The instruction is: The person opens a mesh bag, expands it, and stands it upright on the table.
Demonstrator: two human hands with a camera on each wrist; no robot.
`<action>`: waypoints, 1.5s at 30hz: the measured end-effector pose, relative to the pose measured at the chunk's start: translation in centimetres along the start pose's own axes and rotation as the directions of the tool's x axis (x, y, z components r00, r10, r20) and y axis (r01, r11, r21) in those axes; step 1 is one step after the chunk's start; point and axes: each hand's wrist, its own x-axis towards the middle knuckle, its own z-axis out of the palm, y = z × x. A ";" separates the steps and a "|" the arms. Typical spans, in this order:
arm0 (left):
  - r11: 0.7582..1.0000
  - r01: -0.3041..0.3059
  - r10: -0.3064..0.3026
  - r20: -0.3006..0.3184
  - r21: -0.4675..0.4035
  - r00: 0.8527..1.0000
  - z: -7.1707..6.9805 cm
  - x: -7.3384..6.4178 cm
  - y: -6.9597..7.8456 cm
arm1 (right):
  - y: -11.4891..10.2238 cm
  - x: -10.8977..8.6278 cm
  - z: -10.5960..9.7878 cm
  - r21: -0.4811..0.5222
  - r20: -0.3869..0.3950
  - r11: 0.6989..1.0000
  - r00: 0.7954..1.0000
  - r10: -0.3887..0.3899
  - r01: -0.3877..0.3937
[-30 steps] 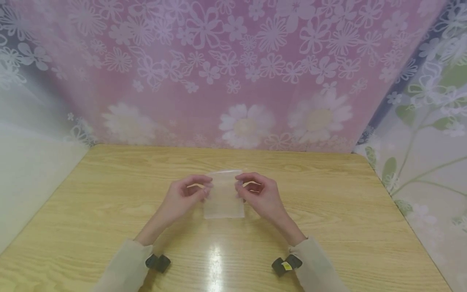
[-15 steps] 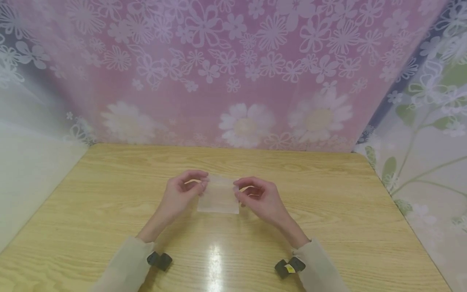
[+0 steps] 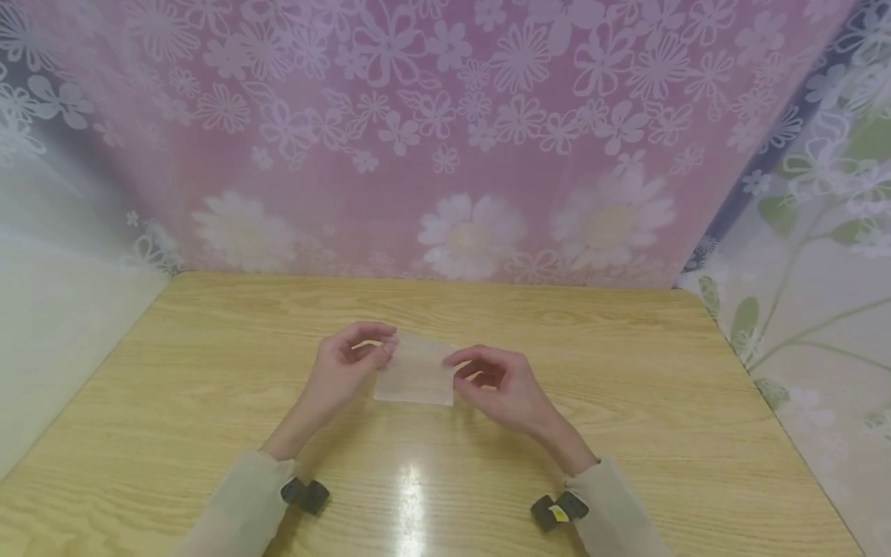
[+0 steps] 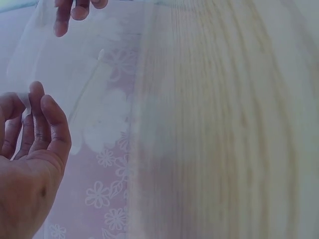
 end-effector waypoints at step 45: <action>0.916 -0.269 0.251 0.100 0.297 0.963 -0.3 -1.8 0.9 | 0.5 -0.1 -0.6 -0.056 -0.084 0.995 0.993 0.083 -0.088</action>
